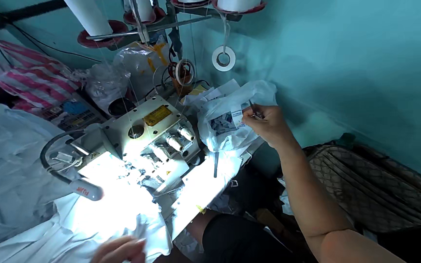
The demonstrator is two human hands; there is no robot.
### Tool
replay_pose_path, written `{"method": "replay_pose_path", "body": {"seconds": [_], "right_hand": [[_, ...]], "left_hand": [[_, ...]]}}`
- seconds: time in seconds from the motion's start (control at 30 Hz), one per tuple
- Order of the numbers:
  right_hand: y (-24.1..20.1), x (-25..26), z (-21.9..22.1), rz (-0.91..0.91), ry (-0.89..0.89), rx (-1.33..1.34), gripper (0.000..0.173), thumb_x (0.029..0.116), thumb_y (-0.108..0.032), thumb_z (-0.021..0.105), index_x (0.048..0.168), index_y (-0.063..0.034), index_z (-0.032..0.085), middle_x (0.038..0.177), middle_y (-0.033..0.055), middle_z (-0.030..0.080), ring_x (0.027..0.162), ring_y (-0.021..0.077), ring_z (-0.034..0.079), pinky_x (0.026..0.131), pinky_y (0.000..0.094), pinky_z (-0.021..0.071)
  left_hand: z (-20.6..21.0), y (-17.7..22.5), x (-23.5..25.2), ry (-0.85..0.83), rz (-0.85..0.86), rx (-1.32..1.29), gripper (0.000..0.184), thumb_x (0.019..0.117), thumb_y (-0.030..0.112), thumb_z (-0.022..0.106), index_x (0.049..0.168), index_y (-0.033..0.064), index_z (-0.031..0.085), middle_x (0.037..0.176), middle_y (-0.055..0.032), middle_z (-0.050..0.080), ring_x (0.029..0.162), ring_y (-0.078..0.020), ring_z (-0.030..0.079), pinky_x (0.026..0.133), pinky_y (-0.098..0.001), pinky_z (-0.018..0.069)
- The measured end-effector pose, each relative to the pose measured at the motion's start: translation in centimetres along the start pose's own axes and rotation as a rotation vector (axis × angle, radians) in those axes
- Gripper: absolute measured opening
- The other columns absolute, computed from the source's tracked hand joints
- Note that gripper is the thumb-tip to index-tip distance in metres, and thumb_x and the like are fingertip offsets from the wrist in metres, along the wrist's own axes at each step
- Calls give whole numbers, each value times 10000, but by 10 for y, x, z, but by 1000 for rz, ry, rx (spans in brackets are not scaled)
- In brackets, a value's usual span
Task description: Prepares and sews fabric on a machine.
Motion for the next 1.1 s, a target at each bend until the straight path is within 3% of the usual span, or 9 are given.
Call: {"method": "replay_pose_path", "body": {"seconds": [0.17,0.23,0.3,0.43,0.57,0.63,0.83,1.0,1.1], "right_hand": [[-57,-68,98,133,-677,522,175,835,-31,624,780,-189,675,618,-156,605,464,-96,436,433,101,372],[-67,-98,139,210,-874,500,196,836,-23,618,719,-175,659,599,-161,575,483,-103,430,450,97,357],[-62,-113,159,297,-853,472,202,870,-15,619,717,-143,651,560,-129,528,459,-73,395,440,119,326],[-42,-137,183,510,-714,694,214,1000,-120,525,948,-85,730,588,-70,563,437,-38,431,432,119,380],[-35,-164,204,624,-585,870,124,906,-14,624,849,-83,710,666,-24,660,456,-23,490,447,126,422],[-37,-165,206,567,-487,888,180,892,54,636,782,-73,703,685,2,686,454,-17,491,437,131,417],[-67,-158,191,107,-504,578,116,852,-27,675,811,-130,711,719,-136,633,588,-95,518,547,81,442],[-82,-157,190,28,-561,500,85,806,-35,702,730,-71,690,981,-11,696,731,-63,595,631,84,511],[-80,-157,191,60,-577,523,97,800,-24,707,734,-95,697,890,-41,721,692,-57,611,603,96,515]], "left_hand": [[87,-45,16,-60,-251,-474,212,997,285,624,1077,136,752,945,121,728,841,17,671,774,-190,572],[95,-67,12,101,-386,-689,81,937,156,687,943,122,761,842,81,736,775,-10,684,742,-204,579],[86,-81,-1,362,-479,-789,185,910,-15,651,812,95,763,746,28,736,689,-29,686,693,-204,584],[67,-98,-35,782,-566,-883,326,997,-67,469,790,65,683,704,-4,711,645,-52,687,685,-199,594],[65,-109,-53,919,-572,-977,321,1027,-48,438,822,43,668,705,-21,699,646,-56,683,683,-192,591],[66,-111,-56,907,-550,-1012,301,1039,-25,446,861,39,680,743,-34,712,682,-72,697,714,-215,601],[82,-116,-59,629,-576,-1194,215,1047,69,470,937,112,649,777,-17,697,711,-86,693,726,-249,601],[107,-114,-59,358,-620,-1424,116,907,74,727,970,105,635,849,-68,724,743,-121,713,730,-260,603],[110,-112,-58,276,-582,-1467,151,875,81,773,968,100,655,864,-70,734,740,-109,713,707,-241,595]]}}
Point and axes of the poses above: each hand's wrist, its own x-axis towards the middle knuckle, its own z-axis out of the palm, y = z × x, the point moved 9 cm from there along x, towards the middle knuckle
